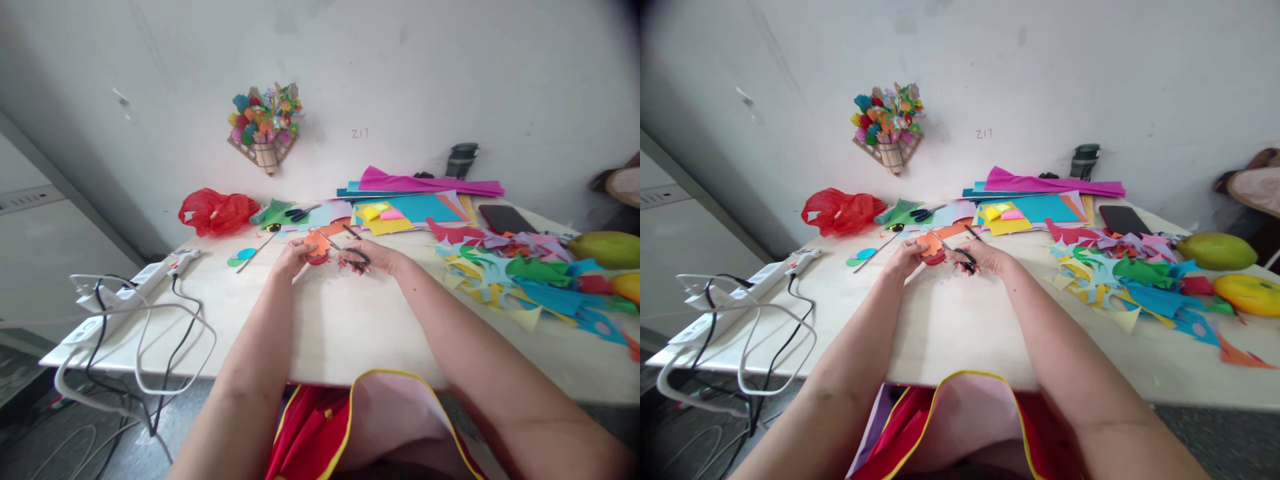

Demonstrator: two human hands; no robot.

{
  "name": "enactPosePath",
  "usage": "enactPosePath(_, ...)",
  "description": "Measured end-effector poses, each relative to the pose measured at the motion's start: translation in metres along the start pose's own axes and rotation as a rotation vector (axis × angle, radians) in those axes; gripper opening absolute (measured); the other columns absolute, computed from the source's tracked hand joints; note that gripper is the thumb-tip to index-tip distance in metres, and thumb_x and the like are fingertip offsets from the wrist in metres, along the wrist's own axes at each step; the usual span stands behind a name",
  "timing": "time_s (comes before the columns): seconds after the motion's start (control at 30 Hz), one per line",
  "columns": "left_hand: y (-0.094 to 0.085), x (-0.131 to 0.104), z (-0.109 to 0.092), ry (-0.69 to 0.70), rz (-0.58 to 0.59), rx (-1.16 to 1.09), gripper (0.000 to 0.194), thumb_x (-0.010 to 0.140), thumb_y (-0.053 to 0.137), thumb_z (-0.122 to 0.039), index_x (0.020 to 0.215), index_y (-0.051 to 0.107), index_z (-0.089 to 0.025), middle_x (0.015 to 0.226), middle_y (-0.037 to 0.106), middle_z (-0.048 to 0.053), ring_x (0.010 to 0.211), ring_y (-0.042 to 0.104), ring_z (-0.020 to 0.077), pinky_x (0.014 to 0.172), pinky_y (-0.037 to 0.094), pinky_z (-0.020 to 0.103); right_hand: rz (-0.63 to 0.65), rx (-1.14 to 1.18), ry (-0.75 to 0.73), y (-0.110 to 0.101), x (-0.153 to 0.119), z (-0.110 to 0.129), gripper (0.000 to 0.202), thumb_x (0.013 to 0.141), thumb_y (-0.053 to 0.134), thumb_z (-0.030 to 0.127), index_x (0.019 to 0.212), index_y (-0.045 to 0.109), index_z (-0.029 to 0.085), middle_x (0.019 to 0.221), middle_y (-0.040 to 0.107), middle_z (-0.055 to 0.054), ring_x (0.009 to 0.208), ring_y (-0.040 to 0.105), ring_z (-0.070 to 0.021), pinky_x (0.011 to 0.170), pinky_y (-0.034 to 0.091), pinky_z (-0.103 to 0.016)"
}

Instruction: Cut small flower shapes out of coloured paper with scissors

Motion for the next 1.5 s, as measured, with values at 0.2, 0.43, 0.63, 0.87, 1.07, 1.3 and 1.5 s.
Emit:
enactPosePath(0.2,0.0000,-0.0006,-0.0003,0.002,-0.005,-0.009,0.020,0.059,0.085,-0.016,0.063,0.066,-0.013,0.064,0.068,0.004,0.059,0.064,0.0151,0.062,0.050,0.030,-0.001,0.029,0.006,-0.0004,0.0008,-0.0012,0.028,0.094,0.060,0.034,0.075,0.060,0.014,0.053,0.058,0.000,0.039,0.050,-0.0067,0.031,0.027,-0.017)
enactPosePath(0.43,0.0001,-0.0004,-0.0013,0.008,-0.002,0.003,0.020,0.058,0.085,-0.017,0.064,0.068,-0.012,0.065,0.069,0.006,0.058,0.064,0.0148,0.060,0.049,0.028,0.005,0.025,0.013,-0.0001,0.0005,-0.0016,0.029,0.094,0.060,0.034,0.072,0.059,0.016,0.052,0.057,0.001,0.039,0.048,-0.0064,0.032,0.025,-0.017)
enactPosePath(0.63,0.0014,-0.0008,-0.0024,0.007,0.000,0.004,0.020,0.057,0.085,-0.018,0.063,0.067,-0.012,0.065,0.069,0.005,0.058,0.064,0.0141,0.061,0.049,0.027,-0.005,0.008,0.014,-0.0015,0.0011,-0.0020,0.026,0.092,0.062,0.032,0.072,0.059,0.015,0.050,0.056,0.001,0.038,0.047,-0.0064,0.032,0.023,-0.018)
enactPosePath(0.87,0.0011,-0.0022,-0.0040,0.012,-0.007,0.002,0.017,0.057,0.083,-0.016,0.064,0.068,-0.012,0.063,0.068,0.004,0.056,0.061,0.0133,0.060,0.048,0.027,0.017,-0.024,0.003,-0.0019,0.0019,-0.0029,0.026,0.090,0.063,0.034,0.075,0.061,0.014,0.050,0.056,0.002,0.038,0.046,-0.0057,0.033,0.022,-0.018)
enactPosePath(1.07,0.0012,-0.0026,-0.0037,0.003,-0.006,-0.003,0.017,0.056,0.083,-0.015,0.063,0.068,-0.010,0.062,0.068,0.005,0.056,0.062,0.0135,0.062,0.049,0.027,0.024,-0.032,-0.010,-0.0030,0.0027,-0.0038,0.025,0.088,0.065,0.037,0.081,0.065,0.012,0.049,0.056,0.003,0.038,0.045,-0.0060,0.033,0.021,-0.019)
enactPosePath(1.3,-0.0005,-0.0020,-0.0031,0.007,-0.011,0.000,0.018,0.057,0.083,-0.015,0.064,0.066,-0.013,0.065,0.069,0.004,0.058,0.064,0.0145,0.063,0.052,0.028,0.036,0.002,-0.006,-0.0027,0.0048,-0.0063,0.028,0.085,0.068,0.038,0.080,0.066,0.011,0.049,0.055,0.003,0.038,0.044,-0.0058,0.036,0.026,-0.020)
enactPosePath(1.5,-0.0026,-0.0023,-0.0030,0.002,-0.035,-0.001,0.019,0.055,0.084,-0.016,0.065,0.068,-0.012,0.065,0.069,0.005,0.059,0.064,0.0154,0.064,0.052,0.029,0.032,0.054,0.020,-0.0005,0.0034,-0.0036,0.026,0.082,0.072,0.035,0.075,0.065,0.012,0.048,0.055,0.003,0.038,0.043,-0.0057,0.038,0.031,-0.019)
Point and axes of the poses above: each hand's wrist, its own x-axis towards the middle knuckle, its own y-axis out of the palm, z = x × y, the point moved 9 cm from there along x, towards the middle knuckle
